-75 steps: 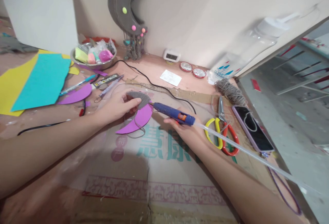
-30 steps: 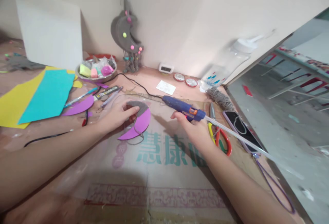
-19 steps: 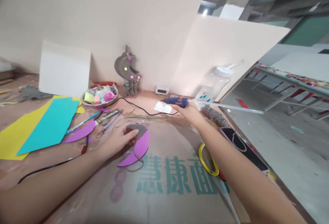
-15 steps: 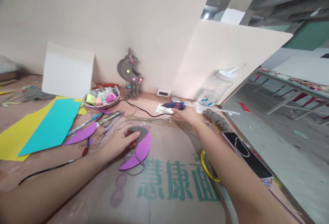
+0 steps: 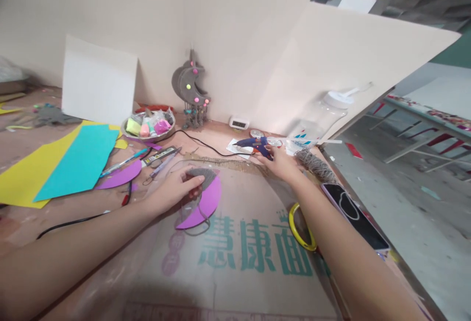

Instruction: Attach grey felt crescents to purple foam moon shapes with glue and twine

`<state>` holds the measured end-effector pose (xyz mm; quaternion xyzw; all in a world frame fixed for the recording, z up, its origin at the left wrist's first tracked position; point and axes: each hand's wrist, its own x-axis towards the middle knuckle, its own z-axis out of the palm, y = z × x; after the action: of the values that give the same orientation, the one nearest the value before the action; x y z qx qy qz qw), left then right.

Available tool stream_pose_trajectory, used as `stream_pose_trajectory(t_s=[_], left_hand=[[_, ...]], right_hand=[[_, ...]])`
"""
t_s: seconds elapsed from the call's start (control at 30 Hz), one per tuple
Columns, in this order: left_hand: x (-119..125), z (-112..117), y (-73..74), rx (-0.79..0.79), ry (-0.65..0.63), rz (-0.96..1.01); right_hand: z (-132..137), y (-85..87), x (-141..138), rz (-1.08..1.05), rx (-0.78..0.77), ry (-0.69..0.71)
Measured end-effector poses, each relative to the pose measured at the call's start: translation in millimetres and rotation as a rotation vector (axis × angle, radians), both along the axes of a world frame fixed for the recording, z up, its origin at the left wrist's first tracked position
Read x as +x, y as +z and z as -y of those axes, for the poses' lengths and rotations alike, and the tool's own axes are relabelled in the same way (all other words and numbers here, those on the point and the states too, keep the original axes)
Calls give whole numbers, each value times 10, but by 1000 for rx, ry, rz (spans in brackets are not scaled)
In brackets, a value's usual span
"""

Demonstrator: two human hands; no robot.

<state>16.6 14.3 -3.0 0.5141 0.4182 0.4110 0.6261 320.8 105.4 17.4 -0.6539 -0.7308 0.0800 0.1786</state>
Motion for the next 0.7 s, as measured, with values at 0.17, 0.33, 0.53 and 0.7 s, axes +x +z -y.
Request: stream_pose_trajectory(t_s=[0.17, 0.33, 0.53, 0.7], left_hand=[[-15, -3, -32, 13, 2, 12], [-23, 7, 21, 1, 1, 5], [-38, 7, 69, 19, 47, 0], [-44, 5, 54, 87, 82, -12]], right_hand=[[210, 112, -83, 249, 104, 4], [650, 217, -425, 21, 179, 129], [1239, 151, -1015, -746, -568, 240], [1445, 49, -1200, -1035, -880, 279]])
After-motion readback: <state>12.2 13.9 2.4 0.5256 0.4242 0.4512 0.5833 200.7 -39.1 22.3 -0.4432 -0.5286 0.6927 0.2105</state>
